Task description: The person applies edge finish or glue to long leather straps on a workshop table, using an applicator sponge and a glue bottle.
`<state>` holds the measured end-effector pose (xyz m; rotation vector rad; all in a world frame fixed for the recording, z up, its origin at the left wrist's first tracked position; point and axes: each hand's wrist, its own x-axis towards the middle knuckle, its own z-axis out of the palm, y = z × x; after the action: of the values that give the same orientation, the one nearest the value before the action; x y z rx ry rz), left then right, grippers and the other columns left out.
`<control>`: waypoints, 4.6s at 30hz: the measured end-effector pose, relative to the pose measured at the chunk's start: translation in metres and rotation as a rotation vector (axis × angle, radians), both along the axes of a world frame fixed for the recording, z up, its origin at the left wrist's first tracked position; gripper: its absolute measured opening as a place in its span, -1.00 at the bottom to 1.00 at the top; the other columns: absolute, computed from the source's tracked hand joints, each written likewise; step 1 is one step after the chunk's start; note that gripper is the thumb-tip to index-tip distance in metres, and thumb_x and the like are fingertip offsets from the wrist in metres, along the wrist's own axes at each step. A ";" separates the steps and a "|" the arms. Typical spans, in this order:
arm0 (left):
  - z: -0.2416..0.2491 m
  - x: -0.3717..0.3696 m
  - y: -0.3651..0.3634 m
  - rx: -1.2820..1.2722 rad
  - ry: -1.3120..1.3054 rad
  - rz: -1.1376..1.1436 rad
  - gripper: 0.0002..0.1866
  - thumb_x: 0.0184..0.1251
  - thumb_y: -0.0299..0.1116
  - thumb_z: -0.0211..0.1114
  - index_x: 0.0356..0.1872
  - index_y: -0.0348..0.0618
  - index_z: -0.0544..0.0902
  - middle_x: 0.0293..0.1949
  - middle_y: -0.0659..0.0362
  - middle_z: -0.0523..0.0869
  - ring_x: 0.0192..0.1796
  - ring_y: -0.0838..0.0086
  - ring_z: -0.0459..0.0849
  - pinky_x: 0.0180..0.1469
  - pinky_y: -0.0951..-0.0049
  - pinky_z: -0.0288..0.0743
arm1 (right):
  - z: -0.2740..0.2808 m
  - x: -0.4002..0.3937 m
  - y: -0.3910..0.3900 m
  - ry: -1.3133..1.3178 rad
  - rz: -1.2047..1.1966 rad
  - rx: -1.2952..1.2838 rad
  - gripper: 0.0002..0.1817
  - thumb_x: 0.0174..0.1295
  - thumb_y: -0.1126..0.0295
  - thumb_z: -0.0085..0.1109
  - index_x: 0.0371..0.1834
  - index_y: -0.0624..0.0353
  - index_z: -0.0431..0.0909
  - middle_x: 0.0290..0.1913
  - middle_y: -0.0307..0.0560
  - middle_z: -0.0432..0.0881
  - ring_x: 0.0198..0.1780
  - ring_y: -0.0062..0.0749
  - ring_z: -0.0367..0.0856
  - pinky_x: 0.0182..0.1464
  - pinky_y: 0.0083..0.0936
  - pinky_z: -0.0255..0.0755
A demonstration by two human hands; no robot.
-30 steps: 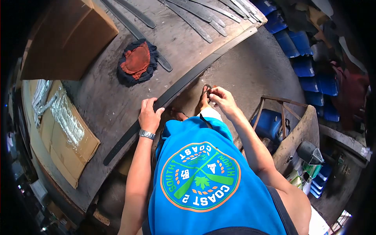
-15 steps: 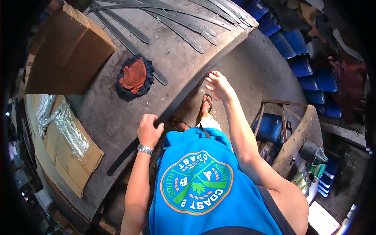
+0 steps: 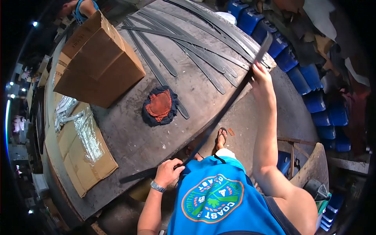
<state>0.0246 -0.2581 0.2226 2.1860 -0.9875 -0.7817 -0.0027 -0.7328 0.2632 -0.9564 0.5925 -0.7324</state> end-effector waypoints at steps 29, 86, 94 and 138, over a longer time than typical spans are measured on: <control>-0.060 -0.024 -0.176 -0.187 0.947 0.155 -0.70 0.35 -0.23 0.44 0.03 -0.08 0.69 -0.24 0.41 0.68 -0.33 0.73 0.52 -0.38 0.66 0.35 | -0.090 -0.189 0.168 0.461 0.113 -0.260 -0.78 0.31 0.48 0.20 0.00 0.21 0.55 -0.22 -0.22 0.64 -0.19 -0.59 0.59 -0.16 -0.57 0.50; -0.054 -0.333 -0.125 0.022 0.631 0.020 -0.86 0.42 -0.35 0.34 -0.07 -0.04 0.64 -0.45 0.47 0.50 -0.59 0.81 0.30 -0.62 0.73 0.15 | -0.138 -0.839 0.142 1.741 -0.587 -0.731 -0.91 0.09 0.38 0.27 -0.35 0.08 0.67 -0.23 -0.03 0.67 -0.06 -0.08 0.67 -0.07 -0.17 0.58; -0.107 -0.243 -0.105 -0.212 0.229 0.210 -0.82 0.34 -0.36 0.38 -0.13 -0.22 0.73 -0.23 0.25 0.75 -0.17 0.58 0.66 -0.06 0.53 0.54 | -0.108 -0.821 0.165 0.846 -0.916 -0.323 -0.75 0.34 0.42 0.23 0.03 0.27 0.62 -0.08 -0.16 0.67 -0.06 -0.46 0.59 0.07 -0.53 0.45; -0.101 -0.234 -0.067 0.182 0.288 0.975 -0.84 0.11 -0.37 0.40 -0.43 -0.24 0.65 -0.58 0.09 0.56 -0.50 0.43 0.51 -0.38 0.33 0.41 | -0.122 -0.058 -0.043 0.494 1.150 -0.117 -0.86 0.32 0.30 0.30 -0.16 0.00 0.55 -0.26 -0.40 0.62 -0.24 -0.64 0.53 -0.16 -0.56 0.39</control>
<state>-0.2097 -0.3247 0.1220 2.2382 0.3268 -0.6657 -0.0605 -0.7753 0.1409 -1.3818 0.3218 0.5153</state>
